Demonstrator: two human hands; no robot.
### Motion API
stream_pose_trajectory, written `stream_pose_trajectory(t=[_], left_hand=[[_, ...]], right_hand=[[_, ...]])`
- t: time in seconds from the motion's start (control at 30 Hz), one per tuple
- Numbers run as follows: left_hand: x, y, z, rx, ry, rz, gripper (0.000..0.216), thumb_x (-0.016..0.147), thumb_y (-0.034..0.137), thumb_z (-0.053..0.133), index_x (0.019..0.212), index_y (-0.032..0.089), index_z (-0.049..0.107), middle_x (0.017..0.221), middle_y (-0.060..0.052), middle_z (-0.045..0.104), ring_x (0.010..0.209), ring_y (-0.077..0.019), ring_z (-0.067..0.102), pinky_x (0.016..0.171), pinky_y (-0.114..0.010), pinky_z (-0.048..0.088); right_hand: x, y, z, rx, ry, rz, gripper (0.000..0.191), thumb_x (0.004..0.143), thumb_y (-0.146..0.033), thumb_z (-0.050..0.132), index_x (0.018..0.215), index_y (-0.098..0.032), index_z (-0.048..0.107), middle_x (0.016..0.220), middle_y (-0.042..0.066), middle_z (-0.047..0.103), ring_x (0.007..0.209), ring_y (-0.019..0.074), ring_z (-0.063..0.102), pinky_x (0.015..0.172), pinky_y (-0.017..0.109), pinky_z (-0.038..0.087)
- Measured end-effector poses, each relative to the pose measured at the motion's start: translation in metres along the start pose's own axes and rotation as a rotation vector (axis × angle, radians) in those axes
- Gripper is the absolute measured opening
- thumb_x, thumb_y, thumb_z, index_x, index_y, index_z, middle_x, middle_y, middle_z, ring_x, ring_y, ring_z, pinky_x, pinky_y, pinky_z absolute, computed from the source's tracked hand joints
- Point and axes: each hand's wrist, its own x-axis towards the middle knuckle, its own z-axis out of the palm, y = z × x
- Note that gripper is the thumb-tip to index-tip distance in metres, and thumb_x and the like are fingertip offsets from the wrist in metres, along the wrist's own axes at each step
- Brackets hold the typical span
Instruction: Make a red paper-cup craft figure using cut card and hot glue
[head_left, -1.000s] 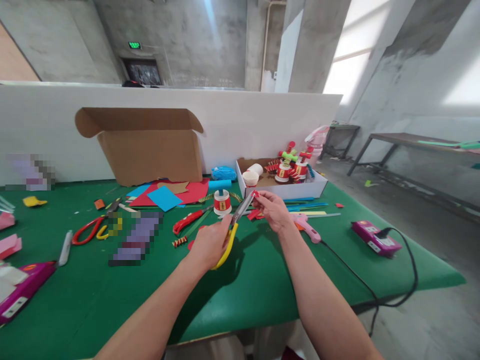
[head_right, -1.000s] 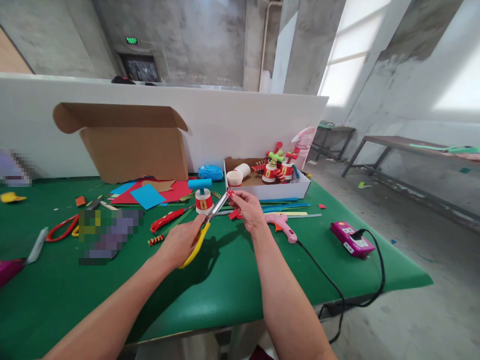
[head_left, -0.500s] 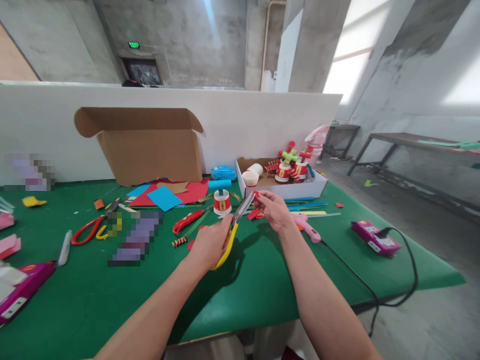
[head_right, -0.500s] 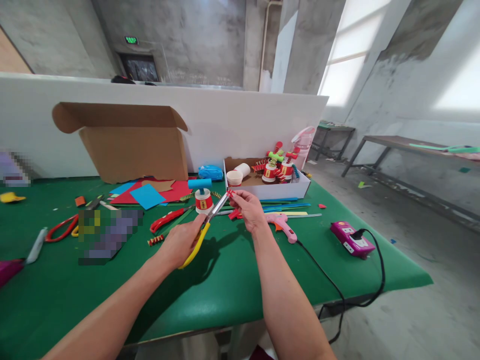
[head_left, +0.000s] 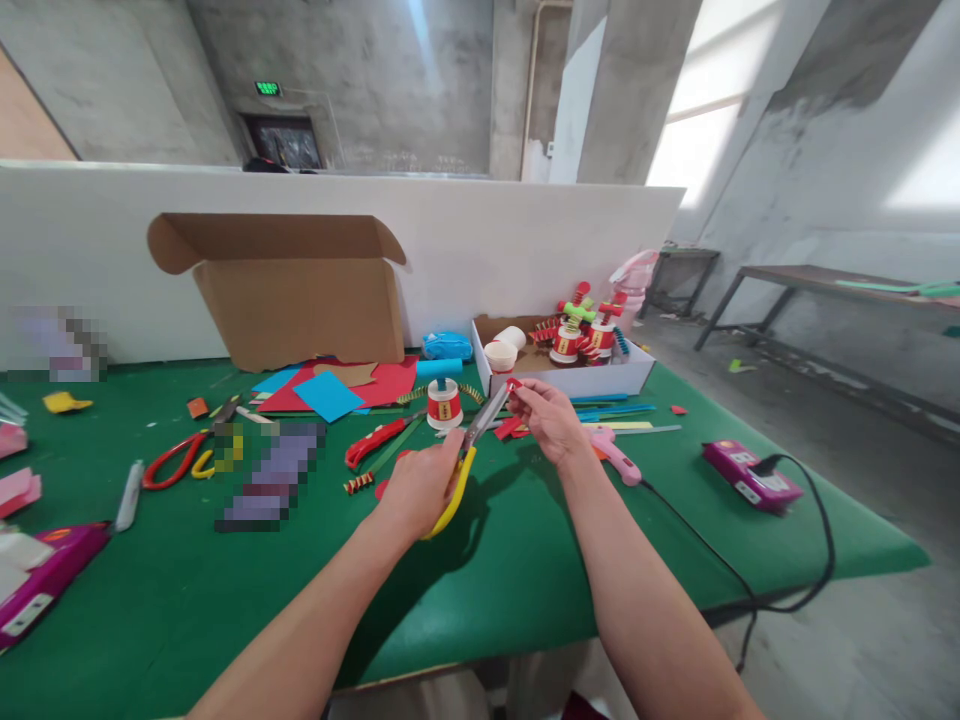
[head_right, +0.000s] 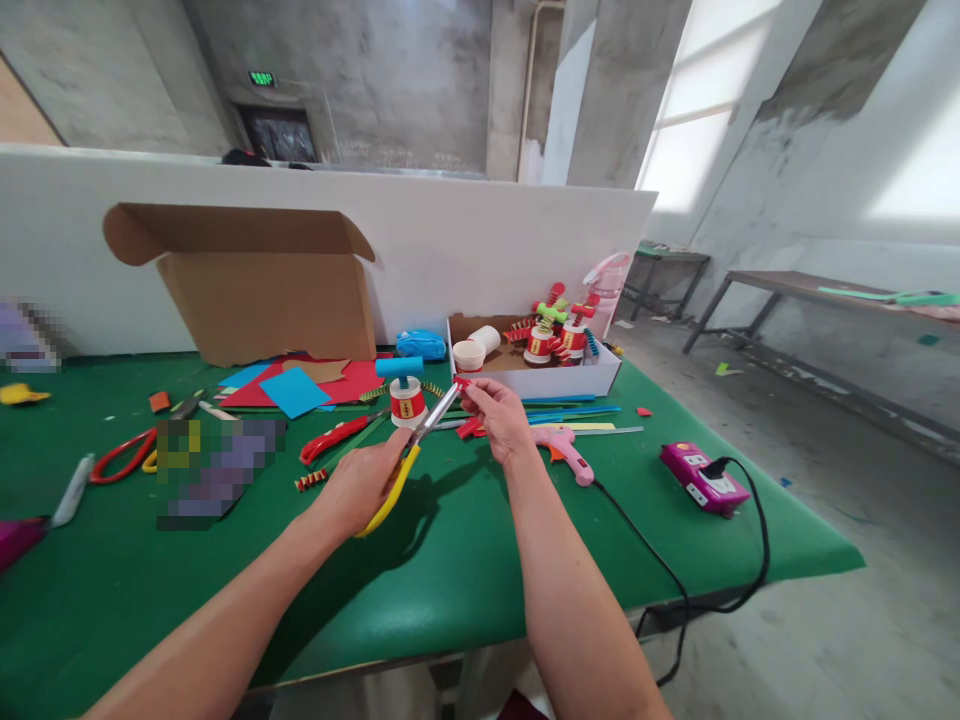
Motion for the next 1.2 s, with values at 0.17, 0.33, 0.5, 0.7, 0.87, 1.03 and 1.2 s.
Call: stream_pose_trajectory(t=[0.17, 0.33, 0.5, 0.7, 0.87, 1.03, 1.2], left_hand=[[-0.0005, 0.0003, -0.0006, -0.004, -0.003, -0.004, 0.031, 0.085, 0.015, 0.037, 0.116, 0.017, 0.041, 0.088, -0.010, 0.067, 0.080, -0.0269, 0.066, 0.065, -0.032, 0.047], [0.0000, -0.0003, -0.0007, -0.005, 0.003, 0.004, 0.032, 0.084, 0.014, 0.037, 0.116, 0.017, 0.040, 0.090, -0.010, 0.067, 0.081, -0.0264, 0.066, 0.066, -0.032, 0.047], [0.0004, -0.0007, -0.0004, 0.015, 0.001, 0.006, 0.032, 0.085, 0.015, 0.037, 0.117, 0.017, 0.040, 0.094, -0.011, 0.067, 0.083, -0.0267, 0.066, 0.066, -0.032, 0.047], [0.0013, -0.0023, 0.0022, 0.031, 0.022, 0.016, 0.031, 0.085, 0.016, 0.037, 0.115, 0.018, 0.041, 0.094, -0.009, 0.068, 0.082, -0.0274, 0.066, 0.064, -0.033, 0.047], [0.0015, -0.0021, 0.0036, 0.026, 0.028, 0.020, 0.030, 0.086, 0.017, 0.036, 0.116, 0.018, 0.041, 0.094, -0.009, 0.067, 0.081, -0.0272, 0.066, 0.064, -0.032, 0.047], [0.0012, -0.0019, 0.0039, 0.020, 0.027, 0.019, 0.031, 0.086, 0.018, 0.037, 0.116, 0.018, 0.041, 0.096, -0.009, 0.067, 0.083, -0.0261, 0.066, 0.065, -0.031, 0.047], [0.0015, -0.0022, 0.0041, 0.021, 0.005, 0.006, 0.031, 0.086, 0.017, 0.036, 0.117, 0.018, 0.040, 0.093, -0.010, 0.067, 0.081, -0.0259, 0.066, 0.064, -0.031, 0.047]], right_hand=[[-0.0002, 0.0001, 0.0014, 0.026, 0.011, 0.002, 0.031, 0.049, -0.037, 0.082, 0.066, -0.018, 0.065, 0.063, -0.002, 0.062, 0.057, 0.0078, 0.053, 0.058, 0.022, 0.043], [-0.0009, 0.0008, 0.0009, 0.020, -0.023, 0.002, 0.029, 0.050, -0.036, 0.083, 0.066, -0.019, 0.065, 0.065, -0.002, 0.063, 0.058, 0.0073, 0.054, 0.059, 0.022, 0.044], [0.0003, 0.0015, -0.0001, 0.017, -0.035, -0.015, 0.030, 0.052, -0.038, 0.083, 0.068, -0.018, 0.066, 0.065, -0.002, 0.063, 0.059, 0.0069, 0.054, 0.059, 0.021, 0.044], [0.0007, 0.0016, -0.0004, 0.053, -0.045, -0.017, 0.031, 0.049, -0.036, 0.084, 0.067, -0.018, 0.067, 0.063, -0.003, 0.062, 0.059, 0.0069, 0.053, 0.066, 0.023, 0.046], [0.0009, 0.0009, -0.0019, 0.054, -0.056, 0.000, 0.030, 0.049, -0.035, 0.085, 0.064, -0.018, 0.066, 0.061, -0.003, 0.061, 0.056, 0.0065, 0.052, 0.068, 0.023, 0.047], [0.0008, 0.0017, -0.0032, 0.034, -0.089, 0.008, 0.029, 0.049, -0.035, 0.085, 0.063, -0.018, 0.067, 0.061, -0.003, 0.060, 0.056, 0.0066, 0.052, 0.067, 0.023, 0.048], [0.0009, 0.0031, -0.0041, 0.028, -0.102, 0.015, 0.028, 0.052, -0.035, 0.084, 0.068, -0.018, 0.069, 0.061, -0.002, 0.061, 0.057, 0.0071, 0.053, 0.066, 0.023, 0.048]])
